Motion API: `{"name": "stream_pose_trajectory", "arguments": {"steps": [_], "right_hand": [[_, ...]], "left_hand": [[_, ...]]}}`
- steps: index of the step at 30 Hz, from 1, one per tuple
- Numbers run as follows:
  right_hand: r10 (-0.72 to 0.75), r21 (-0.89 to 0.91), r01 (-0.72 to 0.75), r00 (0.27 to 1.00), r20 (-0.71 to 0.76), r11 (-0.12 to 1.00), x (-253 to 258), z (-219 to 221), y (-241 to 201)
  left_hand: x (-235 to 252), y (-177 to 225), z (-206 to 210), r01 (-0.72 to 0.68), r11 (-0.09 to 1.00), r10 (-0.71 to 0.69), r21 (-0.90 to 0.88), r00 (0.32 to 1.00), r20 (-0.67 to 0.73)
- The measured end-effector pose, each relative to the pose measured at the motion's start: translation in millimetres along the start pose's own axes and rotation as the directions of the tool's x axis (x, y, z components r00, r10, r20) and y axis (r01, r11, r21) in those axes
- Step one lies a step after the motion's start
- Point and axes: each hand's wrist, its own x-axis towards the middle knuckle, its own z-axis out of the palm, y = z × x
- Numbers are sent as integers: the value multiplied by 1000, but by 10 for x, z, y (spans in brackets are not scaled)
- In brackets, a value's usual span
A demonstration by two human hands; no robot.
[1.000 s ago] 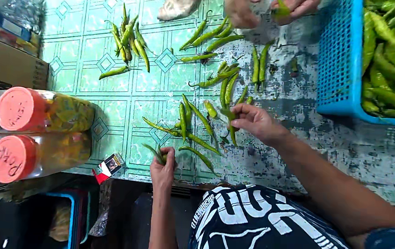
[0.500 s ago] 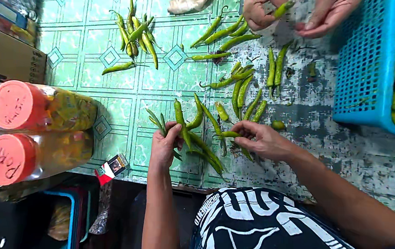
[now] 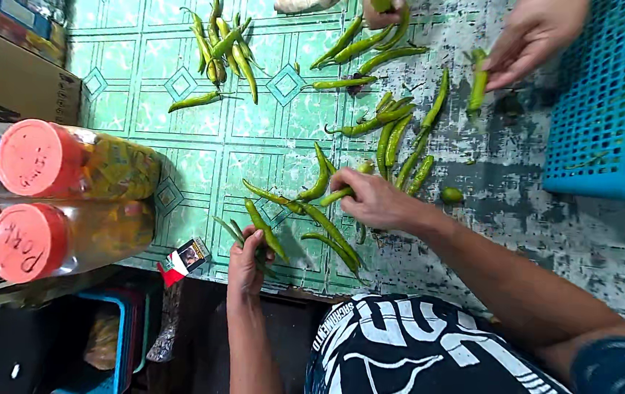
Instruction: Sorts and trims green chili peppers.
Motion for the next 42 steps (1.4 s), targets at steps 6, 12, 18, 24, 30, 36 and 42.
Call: {"name": "stream_pose_trajectory", "arguments": {"steps": [6,12,18,24,30,36,42], "right_hand": [[10,-348,25,995,97,937,442,251,-133],[-160,0,161,977,-138,987,285,33,-27],[29,144,3,976,-218,990,128,-26,97],[-125,-55,115,964,-236,992,151,184,74],[-158,-301,148,987,-9,942,484,301,100],[106,321,-89,994,-37,943,362,-76,55],[253,711,-202,967,35,674,164,-98,111]], "left_hand": [[23,134,48,-15,998,23,-60,991,132],[487,508,138,-97,994,83,55,974,209],[1200,942,561,-190,953,196,235,981,-2],[819,736,420,-379,814,255,441,914,314],[306,244,46,-210,835,174,508,978,118],[302,100,-34,-262,730,245,631,963,117],[649,467,265,-348,281,110,894,937,331]]}}
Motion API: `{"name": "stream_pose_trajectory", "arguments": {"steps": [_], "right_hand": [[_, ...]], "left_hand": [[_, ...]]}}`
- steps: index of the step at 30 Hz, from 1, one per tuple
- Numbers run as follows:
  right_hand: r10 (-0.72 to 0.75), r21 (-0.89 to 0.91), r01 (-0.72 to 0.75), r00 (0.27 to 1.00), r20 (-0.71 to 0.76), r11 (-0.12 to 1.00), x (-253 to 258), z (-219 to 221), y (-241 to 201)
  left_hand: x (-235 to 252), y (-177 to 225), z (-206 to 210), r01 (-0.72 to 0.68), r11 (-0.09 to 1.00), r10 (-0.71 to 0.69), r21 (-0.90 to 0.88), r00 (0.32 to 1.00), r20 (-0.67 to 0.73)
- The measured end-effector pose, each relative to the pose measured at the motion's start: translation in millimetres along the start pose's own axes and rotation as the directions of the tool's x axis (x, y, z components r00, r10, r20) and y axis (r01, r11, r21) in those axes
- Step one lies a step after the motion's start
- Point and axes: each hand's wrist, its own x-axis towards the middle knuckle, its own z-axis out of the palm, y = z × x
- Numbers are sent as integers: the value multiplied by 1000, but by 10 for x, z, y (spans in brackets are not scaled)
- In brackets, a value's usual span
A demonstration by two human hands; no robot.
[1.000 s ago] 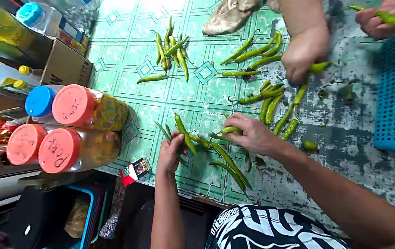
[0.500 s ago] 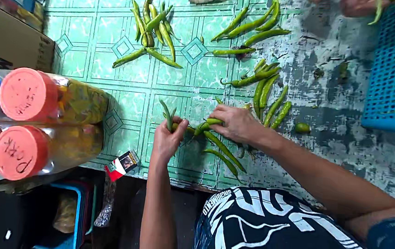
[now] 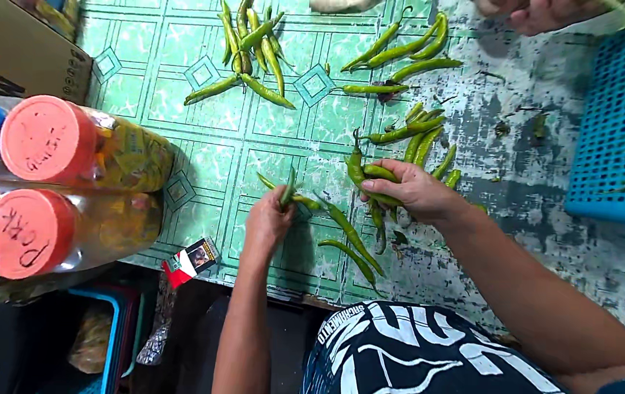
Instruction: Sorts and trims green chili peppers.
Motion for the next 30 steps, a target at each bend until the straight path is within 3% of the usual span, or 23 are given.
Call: {"name": "stream_pose_trajectory", "arguments": {"steps": [3,5,7,9,11,13,15,16,18,20,22,24,26,27,30], "right_hand": [[8,103,-5,1000,-24,995,-135,-74,86],[21,148,-14,999,-43,989,-187,-80,125],[20,168,-10,998,-55,986,-210,-57,166],[-3,162,13,998,-65,987,-242,-30,186],[-31,184,45,997,-77,982,-297,-47,193],[-46,208,66,994,-97,976,-343,-103,210],[-55,219,79,992,-114,973,-373,-156,238],[-63,220,88,991,-115,971,-384,-169,256],[-77,221,99,991,-108,970,-409,-166,279],[-89,219,110,991,-101,970,-438,-157,296],[-95,232,116,991,-97,966,-472,-163,321],[-99,260,116,992,-79,958,-500,-169,327],[-89,282,93,996,-27,955,-544,-161,318],[-82,295,77,997,5,952,-556,-143,312],[-84,340,44,991,106,940,-537,-23,310]], "left_hand": [[156,119,-508,-108,993,115,53,984,-136],[345,293,-795,-107,990,130,92,944,-305],[562,427,-929,-101,990,133,96,885,-445],[651,494,-907,-153,987,155,41,874,-460],[502,539,-693,-261,965,235,-37,915,-329],[221,555,-320,-281,957,279,-73,960,-37],[17,576,94,-164,986,152,23,953,262],[-51,605,263,-102,990,61,101,937,345],[-125,671,479,-8,971,-84,237,923,375],[-141,697,547,78,966,-158,247,932,325],[-136,633,515,158,984,-174,80,941,289],[-171,455,452,175,926,-96,-334,966,240],[-256,348,374,188,622,10,-760,969,248],[-293,325,331,199,490,61,-849,963,261],[-347,258,259,183,337,223,-924,937,267]]}}
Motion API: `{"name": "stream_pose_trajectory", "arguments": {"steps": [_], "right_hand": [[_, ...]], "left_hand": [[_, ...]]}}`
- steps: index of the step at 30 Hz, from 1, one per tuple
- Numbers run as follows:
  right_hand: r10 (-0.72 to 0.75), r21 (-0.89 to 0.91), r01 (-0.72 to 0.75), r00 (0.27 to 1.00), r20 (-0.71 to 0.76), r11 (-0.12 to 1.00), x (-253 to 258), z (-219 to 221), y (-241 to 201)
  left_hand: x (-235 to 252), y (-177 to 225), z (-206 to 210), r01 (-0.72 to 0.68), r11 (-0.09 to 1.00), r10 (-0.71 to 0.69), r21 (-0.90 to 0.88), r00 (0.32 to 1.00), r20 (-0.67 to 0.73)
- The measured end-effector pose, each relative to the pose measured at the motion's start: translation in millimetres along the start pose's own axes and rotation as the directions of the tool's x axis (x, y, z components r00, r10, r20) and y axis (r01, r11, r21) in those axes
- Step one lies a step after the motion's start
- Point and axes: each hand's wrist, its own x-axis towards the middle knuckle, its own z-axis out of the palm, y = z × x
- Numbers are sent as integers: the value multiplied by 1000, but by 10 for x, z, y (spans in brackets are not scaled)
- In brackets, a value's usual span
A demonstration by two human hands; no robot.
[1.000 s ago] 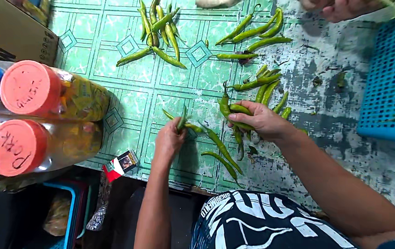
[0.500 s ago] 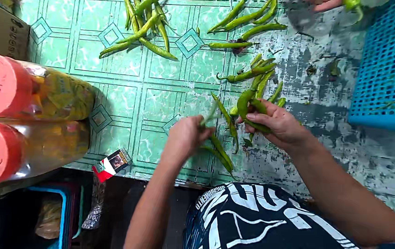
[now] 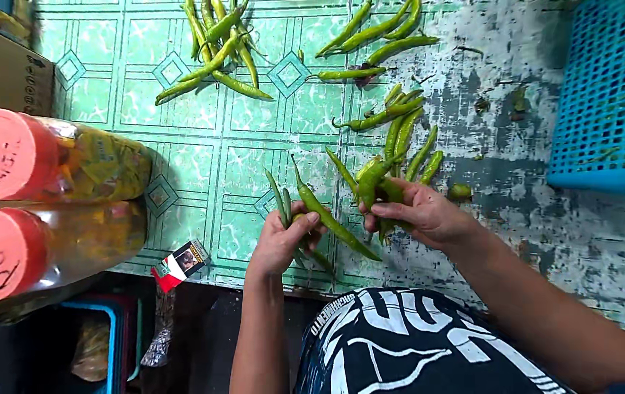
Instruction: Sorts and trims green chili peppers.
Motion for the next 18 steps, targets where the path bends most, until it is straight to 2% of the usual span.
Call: {"name": "stream_pose_trajectory", "arguments": {"steps": [4,8,12,14,16,18], "right_hand": [[39,-6,-39,998,46,999,58,196,5],[42,25,-44,997,66,999,94,324,35],[2,106,-8,998,64,994,38,268,-6],[-112,87,109,993,35,990,-108,134,-95],[-277,3,278,960,-32,961,-378,-109,-243],[-477,-199,448,867,-140,872,-771,-413,-430]], "left_hand": [[-13,-11,17,-52,998,55,-44,996,74],[27,-41,99,-56,998,58,33,998,-40],[-14,-83,128,-91,990,99,103,993,-70],[-102,-62,120,-69,944,109,323,988,-107],[-195,-81,75,-40,802,112,596,990,-84],[-277,-117,53,2,630,57,777,997,-49]]}}
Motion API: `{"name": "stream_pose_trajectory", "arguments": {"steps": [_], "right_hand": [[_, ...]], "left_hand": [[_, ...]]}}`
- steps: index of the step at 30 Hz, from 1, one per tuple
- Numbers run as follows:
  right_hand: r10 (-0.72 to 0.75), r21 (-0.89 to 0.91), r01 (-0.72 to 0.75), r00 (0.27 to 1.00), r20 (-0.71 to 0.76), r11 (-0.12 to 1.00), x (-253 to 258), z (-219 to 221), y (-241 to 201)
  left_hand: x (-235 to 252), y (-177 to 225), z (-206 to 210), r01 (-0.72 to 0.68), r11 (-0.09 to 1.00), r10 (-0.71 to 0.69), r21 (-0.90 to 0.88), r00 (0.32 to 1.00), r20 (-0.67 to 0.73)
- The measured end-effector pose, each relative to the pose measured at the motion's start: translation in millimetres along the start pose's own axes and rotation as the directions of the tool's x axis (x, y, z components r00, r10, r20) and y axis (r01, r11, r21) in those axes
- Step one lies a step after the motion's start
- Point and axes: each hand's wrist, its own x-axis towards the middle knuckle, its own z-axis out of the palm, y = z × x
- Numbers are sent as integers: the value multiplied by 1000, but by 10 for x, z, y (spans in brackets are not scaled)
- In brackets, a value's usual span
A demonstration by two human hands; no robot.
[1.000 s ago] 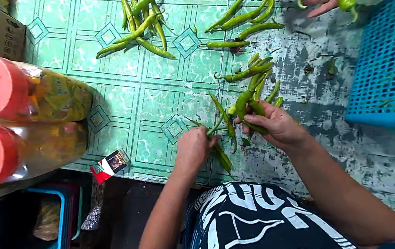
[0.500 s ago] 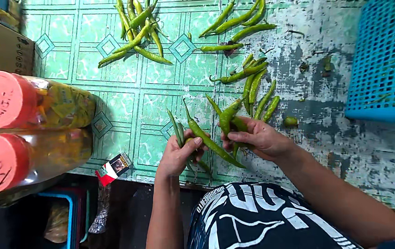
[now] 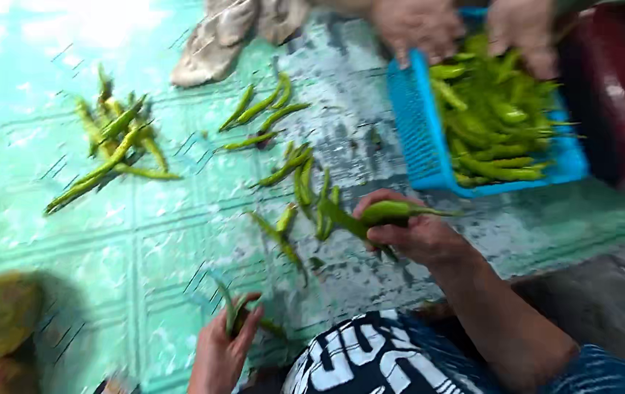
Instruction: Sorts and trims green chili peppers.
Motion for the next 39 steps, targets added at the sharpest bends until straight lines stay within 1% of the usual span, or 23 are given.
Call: {"name": "stream_pose_trajectory", "arguments": {"steps": [2,4,5,7,9,10,11,12,13,14,15,16,17,18,20,22,25,26,28,30,31,34,39], "right_hand": [[-213,-252,165,961,-176,954,-245,-428,-319],[-377,-453,188,847,-375,871,-454,-773,-622],[-444,-553,148,773,-453,820,-512,-922,-744],[-530,-744,-78,653,-541,664,-516,-1204,-918],[-573,-819,-309,595,-563,484,-401,-1489,-982],[-582,-819,-379,577,-573,431,-350,-1598,-984],[-596,-821,-393,565,-570,414,-321,-1646,-983],[-611,-823,-353,552,-567,445,-292,-1592,-1004],[-599,-804,-257,554,-578,537,-260,-1441,-1026],[-533,-719,-127,586,-610,683,-248,-1225,-1020],[-410,-553,-3,667,-622,833,-240,-995,-998],[-268,-359,49,762,-590,932,-215,-792,-933],[-132,-181,43,848,-513,983,-166,-629,-824],[5,-43,-24,916,-401,999,-111,-492,-690],[208,158,-186,969,-131,970,-15,-309,-380],[309,290,-306,950,36,907,36,-162,-140],[368,320,-377,926,89,869,54,21,65],[366,308,-379,925,100,873,59,54,123],[372,267,-391,920,123,881,70,129,248],[396,222,-422,905,153,879,57,238,396],[417,192,-446,892,173,874,43,310,455],[460,118,-497,853,246,860,14,585,546],[478,158,-545,816,326,823,19,922,613]], "left_hand": [[-64,-26,40,32,993,-45,118,994,104],[-103,-58,138,37,980,-67,197,986,150],[-112,-70,199,26,970,-60,241,989,137],[-114,-58,312,27,945,-56,325,995,80],[-110,18,387,49,906,-69,422,997,32],[-114,53,414,69,883,-86,463,996,16],[-118,75,434,88,866,-99,492,995,-3],[-122,85,446,103,855,-105,508,994,-24],[-147,76,447,122,849,-116,514,992,-44],[-180,57,448,142,846,-126,514,990,-67],[-203,34,452,162,844,-136,511,987,-89],[-215,15,459,179,841,-142,510,984,-110],[-224,10,470,191,840,-144,508,981,-130],[-240,17,485,207,837,-150,506,977,-151],[-278,26,528,233,836,-145,497,967,-210],[-305,-8,574,263,836,-140,482,951,-276],[-364,-160,599,233,887,-84,399,930,-357],[-377,-210,598,189,933,-59,307,920,-387],[-398,-222,572,33,997,-60,-72,903,-426],[-405,-143,528,-171,897,-26,-407,900,-436],[-399,-109,505,-249,833,11,-494,900,-435],[-360,-20,471,-374,738,116,-562,890,-440],[-323,37,517,-422,774,220,-472,878,-425]]}}
